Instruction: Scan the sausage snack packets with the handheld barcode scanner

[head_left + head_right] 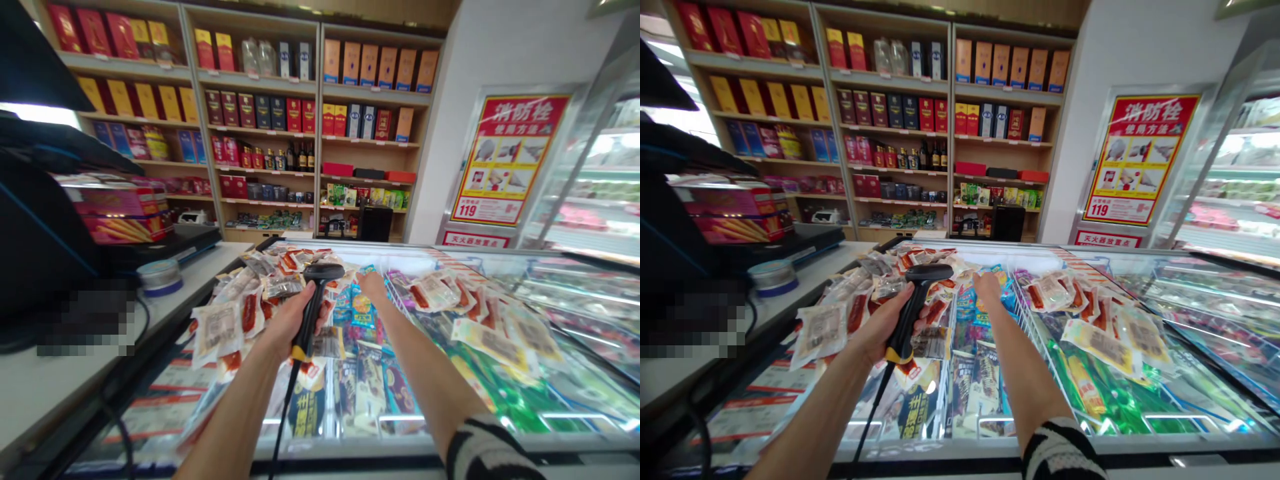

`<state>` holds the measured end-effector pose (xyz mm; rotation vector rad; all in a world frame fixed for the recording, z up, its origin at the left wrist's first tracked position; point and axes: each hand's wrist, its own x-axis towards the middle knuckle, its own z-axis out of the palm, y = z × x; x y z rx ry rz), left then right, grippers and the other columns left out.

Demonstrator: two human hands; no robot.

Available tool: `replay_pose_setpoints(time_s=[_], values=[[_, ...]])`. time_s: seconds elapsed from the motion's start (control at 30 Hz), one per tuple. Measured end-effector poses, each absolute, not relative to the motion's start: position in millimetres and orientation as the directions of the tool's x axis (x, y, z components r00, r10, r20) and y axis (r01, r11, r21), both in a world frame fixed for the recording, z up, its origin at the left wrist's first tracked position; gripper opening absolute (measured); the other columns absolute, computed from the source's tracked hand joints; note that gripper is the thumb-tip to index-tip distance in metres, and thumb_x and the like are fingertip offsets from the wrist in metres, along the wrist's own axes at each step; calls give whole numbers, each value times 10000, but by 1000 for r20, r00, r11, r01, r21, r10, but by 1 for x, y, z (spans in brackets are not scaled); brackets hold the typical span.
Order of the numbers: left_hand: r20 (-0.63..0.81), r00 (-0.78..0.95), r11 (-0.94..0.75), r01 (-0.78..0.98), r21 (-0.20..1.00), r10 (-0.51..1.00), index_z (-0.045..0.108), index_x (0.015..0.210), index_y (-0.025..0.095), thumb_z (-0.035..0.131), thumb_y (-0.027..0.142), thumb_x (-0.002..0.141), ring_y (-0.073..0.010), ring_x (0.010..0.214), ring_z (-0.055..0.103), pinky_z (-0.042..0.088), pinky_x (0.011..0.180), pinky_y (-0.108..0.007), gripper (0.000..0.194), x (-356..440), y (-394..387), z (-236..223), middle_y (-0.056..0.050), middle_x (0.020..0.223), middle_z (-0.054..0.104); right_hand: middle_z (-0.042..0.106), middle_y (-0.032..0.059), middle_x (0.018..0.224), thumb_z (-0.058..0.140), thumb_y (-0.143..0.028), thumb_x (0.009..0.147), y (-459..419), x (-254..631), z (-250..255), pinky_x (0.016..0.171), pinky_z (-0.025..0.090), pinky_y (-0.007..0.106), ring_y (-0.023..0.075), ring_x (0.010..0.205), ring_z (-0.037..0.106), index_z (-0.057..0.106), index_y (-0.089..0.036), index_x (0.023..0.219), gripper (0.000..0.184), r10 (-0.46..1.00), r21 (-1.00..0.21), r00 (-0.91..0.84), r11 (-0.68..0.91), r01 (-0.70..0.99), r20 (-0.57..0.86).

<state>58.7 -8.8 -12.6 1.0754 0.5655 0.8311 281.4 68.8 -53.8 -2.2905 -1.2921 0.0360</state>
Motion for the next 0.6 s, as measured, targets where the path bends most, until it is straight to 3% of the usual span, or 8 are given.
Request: replay_pose_setpoints(time_s=[0.23, 0.4, 0.5, 0.6], values=[[-58, 536, 242, -280, 929, 842, 514, 736, 136, 467, 456, 707, -50, 369, 437, 337, 343, -159, 324, 63, -16, -9, 6, 531, 524, 583, 170, 968, 422, -364, 741, 92, 266, -56, 688, 411, 277, 235, 903, 539, 593, -76, 928, 384, 798, -516, 589, -453, 727, 129], [-55, 541, 248, -290, 925, 839, 519, 712, 128, 491, 443, 695, -50, 374, 442, 337, 348, -156, 316, 64, -18, -9, -1, 522, 522, 638, 112, 730, 448, -297, 720, 45, 302, -56, 611, 422, 202, 166, 727, 590, 626, -100, 705, 265, 860, -516, 509, -416, 749, 46], [-47, 572, 243, -272, 931, 819, 521, 723, 126, 486, 467, 688, -59, 379, 451, 340, 350, -165, 344, 66, -16, -13, -6, 522, 526, 625, 72, 596, 460, -327, 703, 12, 323, -56, 507, 423, 196, 134, 543, 580, 607, -112, 641, 267, 881, -537, 470, -424, 729, -57], [-43, 620, 250, -251, 935, 783, 517, 778, 130, 475, 473, 694, -65, 383, 457, 336, 350, -166, 356, 67, -13, -15, -9, 526, 536, 627, 99, 643, 450, -456, 683, -2, 328, -54, 494, 421, 224, 159, 567, 583, 596, -109, 679, 376, 858, -505, 510, -469, 725, -66]])
